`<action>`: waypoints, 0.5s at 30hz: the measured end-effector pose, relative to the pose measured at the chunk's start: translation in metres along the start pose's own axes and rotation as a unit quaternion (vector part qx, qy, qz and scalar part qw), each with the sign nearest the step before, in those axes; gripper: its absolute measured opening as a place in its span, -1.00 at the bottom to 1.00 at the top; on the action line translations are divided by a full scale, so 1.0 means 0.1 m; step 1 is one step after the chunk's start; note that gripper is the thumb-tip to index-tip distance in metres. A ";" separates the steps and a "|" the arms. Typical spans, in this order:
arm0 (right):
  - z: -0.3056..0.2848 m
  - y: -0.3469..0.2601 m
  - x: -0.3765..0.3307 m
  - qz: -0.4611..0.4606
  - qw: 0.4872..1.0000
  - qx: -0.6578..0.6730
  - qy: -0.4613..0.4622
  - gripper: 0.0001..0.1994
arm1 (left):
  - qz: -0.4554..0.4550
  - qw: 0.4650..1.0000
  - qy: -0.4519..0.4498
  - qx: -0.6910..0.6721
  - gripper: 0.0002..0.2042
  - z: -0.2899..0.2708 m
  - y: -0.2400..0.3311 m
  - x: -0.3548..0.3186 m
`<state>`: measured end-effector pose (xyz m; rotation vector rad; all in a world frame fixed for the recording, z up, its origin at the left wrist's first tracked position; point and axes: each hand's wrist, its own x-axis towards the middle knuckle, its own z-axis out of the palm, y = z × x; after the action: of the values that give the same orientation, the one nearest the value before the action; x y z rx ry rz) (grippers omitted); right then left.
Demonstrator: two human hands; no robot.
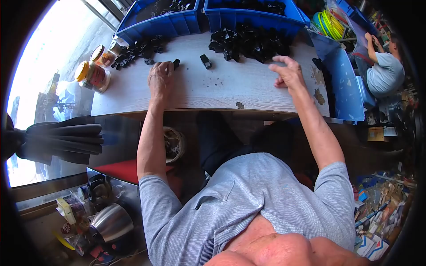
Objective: Assembling small black plastic/mechanical components by hand at a workbench.
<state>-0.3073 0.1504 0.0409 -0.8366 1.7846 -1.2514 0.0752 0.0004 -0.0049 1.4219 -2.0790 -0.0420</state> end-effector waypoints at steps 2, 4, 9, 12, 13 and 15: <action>0.14 -0.05 -0.01 0.004 0.999 -0.051 -0.010 -0.50 | -0.026 0.999 0.012 -0.019 -0.75 0.01 0.13 -0.05; 0.24 -0.05 0.05 -0.010 0.996 -0.094 0.005 -0.50 | 0.048 0.998 0.041 0.027 -0.73 0.00 0.24 -0.13; 0.42 -0.07 0.09 -0.038 0.975 -0.209 0.063 -0.53 | 0.069 0.997 0.020 0.038 -0.67 0.02 0.28 -0.18; 0.48 -0.12 0.09 -0.041 0.969 -0.239 0.052 -0.55 | 0.075 0.996 0.027 0.033 -0.70 0.02 0.27 -0.18; 0.49 -0.12 0.10 -0.041 0.969 -0.239 0.053 -0.55 | 0.086 0.995 0.042 0.014 -0.72 0.02 0.27 -0.18; 0.50 -0.09 0.14 -0.061 0.960 -0.268 0.048 -0.58 | 0.098 0.994 0.056 -0.006 -0.73 0.02 0.29 -0.20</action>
<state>-0.2699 0.1137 0.0362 -1.2173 2.2232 -0.8960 0.0551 0.0291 -0.0059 1.1795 -2.1099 0.1034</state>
